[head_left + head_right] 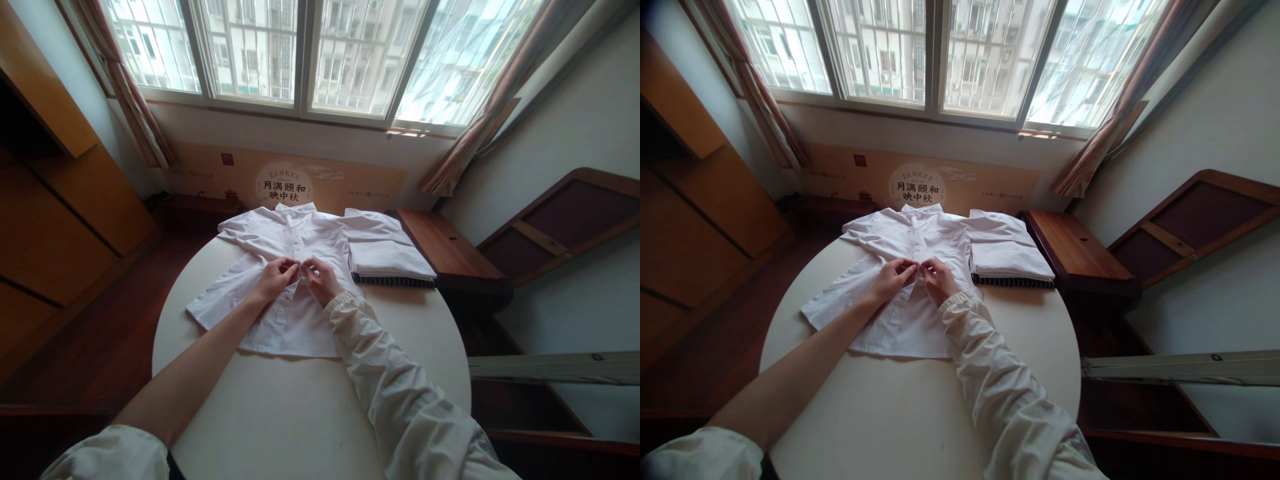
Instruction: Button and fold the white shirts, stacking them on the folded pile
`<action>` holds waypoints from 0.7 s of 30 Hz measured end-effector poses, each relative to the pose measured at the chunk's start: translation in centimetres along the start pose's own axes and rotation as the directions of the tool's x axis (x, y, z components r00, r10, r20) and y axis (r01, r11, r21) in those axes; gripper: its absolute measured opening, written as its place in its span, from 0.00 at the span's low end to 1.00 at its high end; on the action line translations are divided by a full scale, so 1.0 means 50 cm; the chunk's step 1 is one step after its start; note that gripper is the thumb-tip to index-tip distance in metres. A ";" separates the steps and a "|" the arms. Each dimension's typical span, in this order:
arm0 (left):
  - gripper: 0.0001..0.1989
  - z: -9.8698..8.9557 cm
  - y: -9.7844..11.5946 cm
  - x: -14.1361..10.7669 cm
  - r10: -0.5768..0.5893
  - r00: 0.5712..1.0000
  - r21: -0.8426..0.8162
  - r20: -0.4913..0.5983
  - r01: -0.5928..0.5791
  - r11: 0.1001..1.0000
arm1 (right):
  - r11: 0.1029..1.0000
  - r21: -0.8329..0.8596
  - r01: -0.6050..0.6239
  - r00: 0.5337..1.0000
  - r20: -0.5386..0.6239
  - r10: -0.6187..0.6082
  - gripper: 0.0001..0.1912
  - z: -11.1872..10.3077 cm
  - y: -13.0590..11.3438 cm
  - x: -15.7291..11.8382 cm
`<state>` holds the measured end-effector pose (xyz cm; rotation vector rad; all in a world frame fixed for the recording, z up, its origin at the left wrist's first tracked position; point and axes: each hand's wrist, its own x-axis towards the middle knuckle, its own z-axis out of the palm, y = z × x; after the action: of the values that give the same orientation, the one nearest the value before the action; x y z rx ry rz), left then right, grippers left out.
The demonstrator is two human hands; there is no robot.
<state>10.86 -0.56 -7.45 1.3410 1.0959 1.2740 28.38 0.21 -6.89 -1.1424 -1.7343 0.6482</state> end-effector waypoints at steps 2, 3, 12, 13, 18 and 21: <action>0.21 -0.002 -0.003 0.004 -0.040 0.999 -0.066 0.018 0.041 0.997 | 1.000 0.022 -0.010 1.000 0.004 0.010 0.10 0.000 0.000 0.001; 0.21 -0.002 -0.003 0.005 -0.053 0.998 -0.081 0.021 0.055 0.995 | 0.999 0.028 -0.016 1.000 0.006 0.015 0.10 0.000 0.000 0.001; 0.17 -0.006 0.012 -0.009 0.070 0.997 0.223 0.029 -0.075 0.972 | 0.994 -0.104 0.044 0.996 0.086 -0.035 0.12 -0.018 -0.008 0.006; 0.16 -0.007 0.013 -0.011 0.078 0.997 0.251 0.025 -0.082 0.965 | 0.986 -0.155 0.062 0.989 0.143 -0.039 0.11 -0.033 -0.011 0.009; 0.12 -0.010 0.019 -0.013 0.128 0.989 0.338 -0.071 -0.097 0.936 | 0.950 -0.290 0.117 0.912 0.411 0.013 0.12 -0.115 -0.025 0.028; 0.12 -0.011 0.021 -0.007 0.142 0.980 0.377 -0.140 -0.080 0.923 | 0.968 -0.233 0.087 0.935 0.356 0.002 0.09 -0.133 -0.033 0.031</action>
<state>10.28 -1.04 -6.46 1.6175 1.4487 1.3231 33.50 0.49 -2.10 -1.2052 -2.1910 0.6545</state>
